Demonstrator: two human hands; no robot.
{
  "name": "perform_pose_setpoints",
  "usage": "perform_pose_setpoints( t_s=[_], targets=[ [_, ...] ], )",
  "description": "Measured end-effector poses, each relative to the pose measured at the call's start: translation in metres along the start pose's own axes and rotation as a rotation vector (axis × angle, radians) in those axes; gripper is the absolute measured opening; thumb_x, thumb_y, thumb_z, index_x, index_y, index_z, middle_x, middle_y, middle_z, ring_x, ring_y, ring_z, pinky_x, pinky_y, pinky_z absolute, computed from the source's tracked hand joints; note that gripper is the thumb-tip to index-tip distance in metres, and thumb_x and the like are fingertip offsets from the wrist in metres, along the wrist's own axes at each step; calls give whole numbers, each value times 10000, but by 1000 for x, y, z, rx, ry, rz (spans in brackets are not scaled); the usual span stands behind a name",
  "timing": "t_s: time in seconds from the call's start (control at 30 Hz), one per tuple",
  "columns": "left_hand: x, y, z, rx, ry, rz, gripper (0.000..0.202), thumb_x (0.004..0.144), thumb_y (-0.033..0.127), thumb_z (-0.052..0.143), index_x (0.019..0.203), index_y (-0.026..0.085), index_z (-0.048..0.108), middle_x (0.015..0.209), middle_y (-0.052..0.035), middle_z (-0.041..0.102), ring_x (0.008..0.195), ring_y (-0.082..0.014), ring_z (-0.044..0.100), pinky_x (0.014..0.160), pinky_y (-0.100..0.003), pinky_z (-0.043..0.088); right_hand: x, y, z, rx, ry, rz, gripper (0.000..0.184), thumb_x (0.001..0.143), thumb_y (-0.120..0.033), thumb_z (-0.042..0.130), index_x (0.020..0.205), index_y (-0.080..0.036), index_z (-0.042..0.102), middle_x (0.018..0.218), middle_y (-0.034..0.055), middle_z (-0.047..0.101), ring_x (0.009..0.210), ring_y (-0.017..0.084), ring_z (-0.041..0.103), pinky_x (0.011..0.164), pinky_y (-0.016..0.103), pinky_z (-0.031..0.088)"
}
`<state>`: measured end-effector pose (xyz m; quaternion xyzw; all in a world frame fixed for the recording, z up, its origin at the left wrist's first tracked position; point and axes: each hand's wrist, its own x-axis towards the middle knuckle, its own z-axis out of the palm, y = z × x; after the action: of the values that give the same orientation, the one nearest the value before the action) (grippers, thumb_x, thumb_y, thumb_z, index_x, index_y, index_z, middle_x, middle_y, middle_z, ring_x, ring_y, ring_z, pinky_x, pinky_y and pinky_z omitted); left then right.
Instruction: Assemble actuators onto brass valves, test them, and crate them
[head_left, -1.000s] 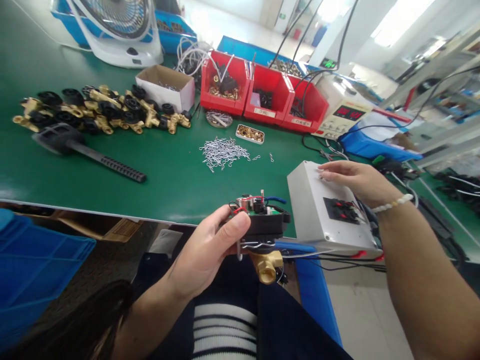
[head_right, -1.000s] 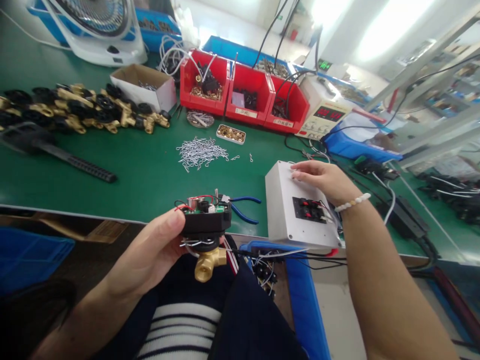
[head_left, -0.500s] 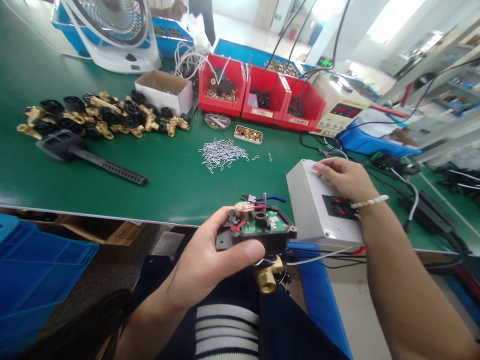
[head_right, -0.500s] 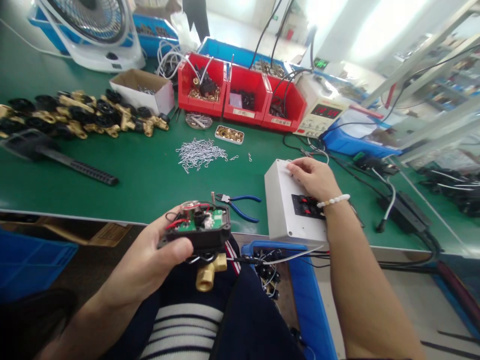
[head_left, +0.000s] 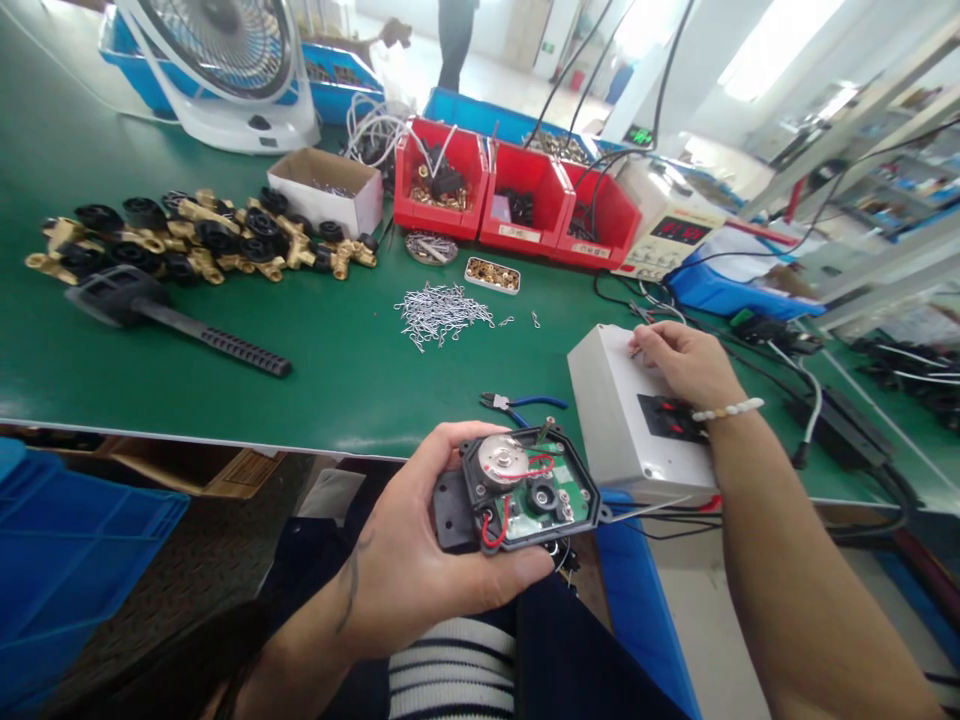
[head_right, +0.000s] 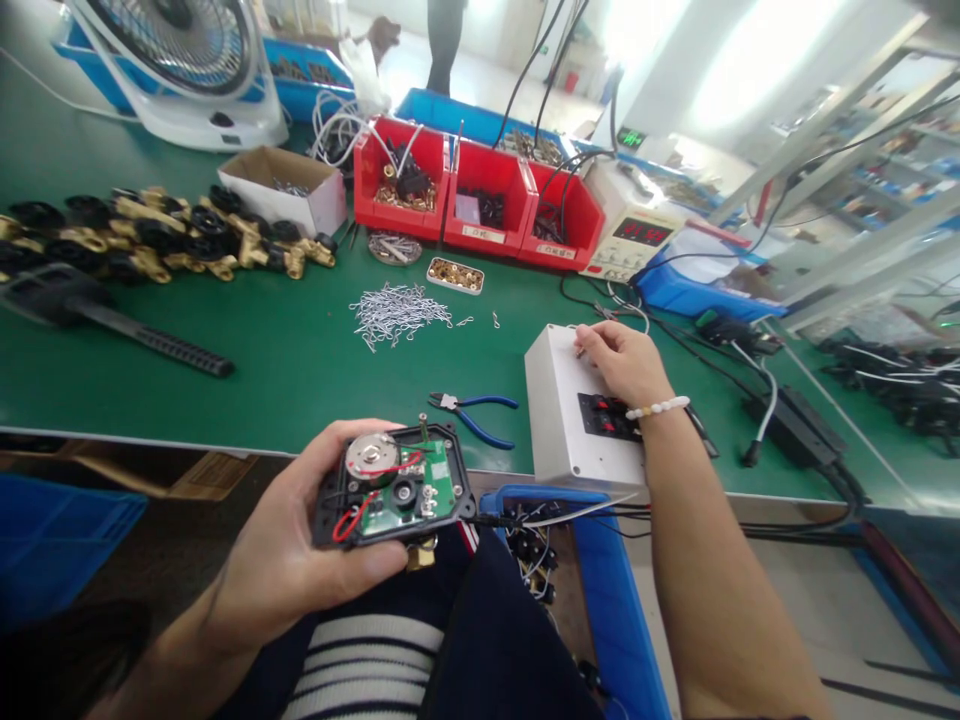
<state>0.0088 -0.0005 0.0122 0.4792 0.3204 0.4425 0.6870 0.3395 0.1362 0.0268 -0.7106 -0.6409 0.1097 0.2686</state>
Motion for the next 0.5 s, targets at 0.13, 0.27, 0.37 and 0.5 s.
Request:
perform_pose_setpoints(
  t_s=[0.13,0.27,0.37,0.5],
  targets=[
    [-2,-5,-2,71,-10,71,615,711,205,864,1230,340,562,1073,28,731,851,-132,731,765,-183,606,-1,-2,-1,-7,6,7,457,838,-641,573,689,-212,626,654,48,648,603,178,575,623,300,445],
    [-4,-7,-3,140,-7,153,632,711,183,860,1241,340,554,1093,16,726,898,-145,734,801,-187,613,-1,-3,-1,-16,9,2,474,846,-658,569,674,-220,622,626,39,631,594,182,577,623,305,452],
    [-4,-7,-2,173,5,187,652,703,173,864,1243,348,544,1091,27,724,917,-131,733,835,-169,603,-1,-6,-1,-17,13,28,453,857,-631,571,672,-220,618,614,32,612,596,182,569,628,303,441],
    [-3,-6,-1,206,13,202,666,697,171,867,1245,354,535,1075,42,725,905,-112,732,835,-143,594,-3,-12,-1,-16,15,70,377,892,-517,588,667,-216,611,618,26,604,606,174,558,652,294,428]
  ],
)
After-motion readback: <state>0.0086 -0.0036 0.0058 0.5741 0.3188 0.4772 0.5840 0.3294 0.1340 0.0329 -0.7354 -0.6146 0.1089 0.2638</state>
